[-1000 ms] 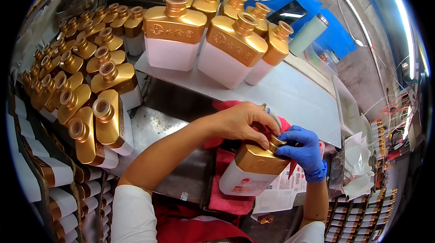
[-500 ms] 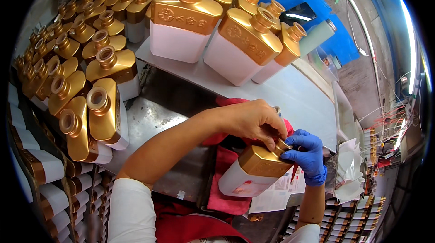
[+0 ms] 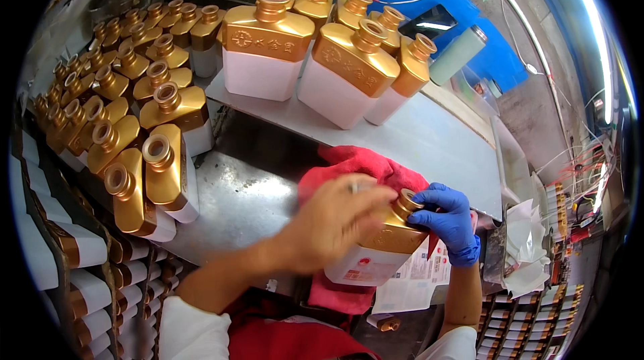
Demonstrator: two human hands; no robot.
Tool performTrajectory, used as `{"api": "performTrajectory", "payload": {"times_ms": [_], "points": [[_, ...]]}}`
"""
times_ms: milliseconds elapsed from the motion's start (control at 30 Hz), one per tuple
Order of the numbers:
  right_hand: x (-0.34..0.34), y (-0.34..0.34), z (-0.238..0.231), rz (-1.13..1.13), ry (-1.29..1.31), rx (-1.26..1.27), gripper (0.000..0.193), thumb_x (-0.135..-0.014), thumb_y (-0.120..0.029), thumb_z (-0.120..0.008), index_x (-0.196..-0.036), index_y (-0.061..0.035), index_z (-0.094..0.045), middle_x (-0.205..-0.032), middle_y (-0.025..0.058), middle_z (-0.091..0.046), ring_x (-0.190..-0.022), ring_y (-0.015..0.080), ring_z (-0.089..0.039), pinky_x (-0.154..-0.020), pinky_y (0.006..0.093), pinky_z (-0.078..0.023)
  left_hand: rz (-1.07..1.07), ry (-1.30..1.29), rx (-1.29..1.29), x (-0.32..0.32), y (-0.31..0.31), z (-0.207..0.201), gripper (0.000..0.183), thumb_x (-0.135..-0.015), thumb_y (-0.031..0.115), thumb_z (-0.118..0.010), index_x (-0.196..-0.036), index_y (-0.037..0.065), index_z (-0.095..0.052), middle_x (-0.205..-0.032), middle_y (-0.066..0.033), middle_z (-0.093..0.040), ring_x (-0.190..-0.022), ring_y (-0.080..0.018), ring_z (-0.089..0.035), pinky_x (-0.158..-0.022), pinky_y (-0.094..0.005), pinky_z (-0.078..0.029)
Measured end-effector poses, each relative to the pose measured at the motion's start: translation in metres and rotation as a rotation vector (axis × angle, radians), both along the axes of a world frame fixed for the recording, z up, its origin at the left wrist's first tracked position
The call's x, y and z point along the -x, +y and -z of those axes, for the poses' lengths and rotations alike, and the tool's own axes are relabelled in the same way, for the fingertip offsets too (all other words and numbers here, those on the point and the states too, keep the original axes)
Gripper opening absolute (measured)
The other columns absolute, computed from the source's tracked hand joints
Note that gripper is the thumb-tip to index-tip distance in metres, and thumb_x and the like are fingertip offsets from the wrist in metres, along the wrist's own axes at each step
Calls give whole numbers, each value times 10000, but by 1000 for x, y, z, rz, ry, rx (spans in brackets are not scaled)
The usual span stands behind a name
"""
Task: The person applies adhesive labels to white and gold bottles. They pick up a bottle, align a label from a sheet, and smooth it onto the bottle's surface. The person then places the labeled bottle aside and repeats the process with another bottle.
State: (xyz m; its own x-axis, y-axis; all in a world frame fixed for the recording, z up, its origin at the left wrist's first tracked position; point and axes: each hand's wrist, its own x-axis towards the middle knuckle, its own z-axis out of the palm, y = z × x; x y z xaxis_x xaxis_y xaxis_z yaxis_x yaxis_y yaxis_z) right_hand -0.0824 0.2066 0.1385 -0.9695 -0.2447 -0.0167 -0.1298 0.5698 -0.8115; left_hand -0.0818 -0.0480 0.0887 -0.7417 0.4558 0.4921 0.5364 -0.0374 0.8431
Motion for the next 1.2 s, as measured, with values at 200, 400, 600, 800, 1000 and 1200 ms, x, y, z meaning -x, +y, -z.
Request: {"api": "performTrajectory", "payload": {"times_ms": [200, 400, 600, 800, 1000, 1200], "points": [[-5, -4, -5, -45, 5, 77, 286, -677, 6, -785, -944, 0, -684, -805, 18, -599, -766, 83, -577, -698, 227, -486, -113, 137, 241, -55, 20, -20, 627, -930, 276, -507, -1386, -89, -277, -1335, -269, -384, -1327, -424, -272, -1088, -499, -200], [-9, -5, -7, -72, -32, 176, 257, -747, 18, -739, -990, 48, -660, -883, 31, -595, -819, 92, -601, -757, 229, -508, -232, 153, 250, -65, 44, -33, 713, -944, 366, -485, -1347, -178, -260, -1243, -387, -408, -1244, -492, -339, -1051, -528, -244], [-12, -2, -3, -63, -6, 217, 287, -749, -59, -762, -1013, 12, -673, -851, 33, -595, -781, 92, -595, -708, 232, -490, -219, -45, 176, -62, 53, -36, 649, -974, 302, -440, -1356, -181, -235, -1297, -347, -392, -1224, -456, -375, -1047, -479, -271], [-22, 4, -6, -185, 202, 15, 297, -709, -139, -798, -967, -42, -688, -759, 59, -565, -661, 155, -556, -626, 277, -451, 55, -421, -44, -32, 51, -29, 611, -1019, 307, -356, -1377, -166, -213, -1277, -250, -459, -1196, -306, -443, -1023, -344, -323], [-21, 9, -9, -259, 270, -5, 272, -808, -223, -708, -1013, -47, -675, -780, 81, -590, -692, 166, -580, -642, 294, -467, 131, -406, -13, -8, 46, -30, 559, -1013, 255, -367, -1415, -104, -217, -1288, -210, -495, -1217, -247, -466, -1035, -296, -310], [-12, 17, -15, -323, 53, 152, 270, -926, -208, -540, -1138, -80, -650, -873, 85, -639, -791, 163, -616, -761, 274, -497, -46, 337, 121, -24, 21, 9, 514, -922, 201, -526, -1353, -51, -403, -1315, -252, -481, -1230, -353, -469, -1042, -435, -329]]}}
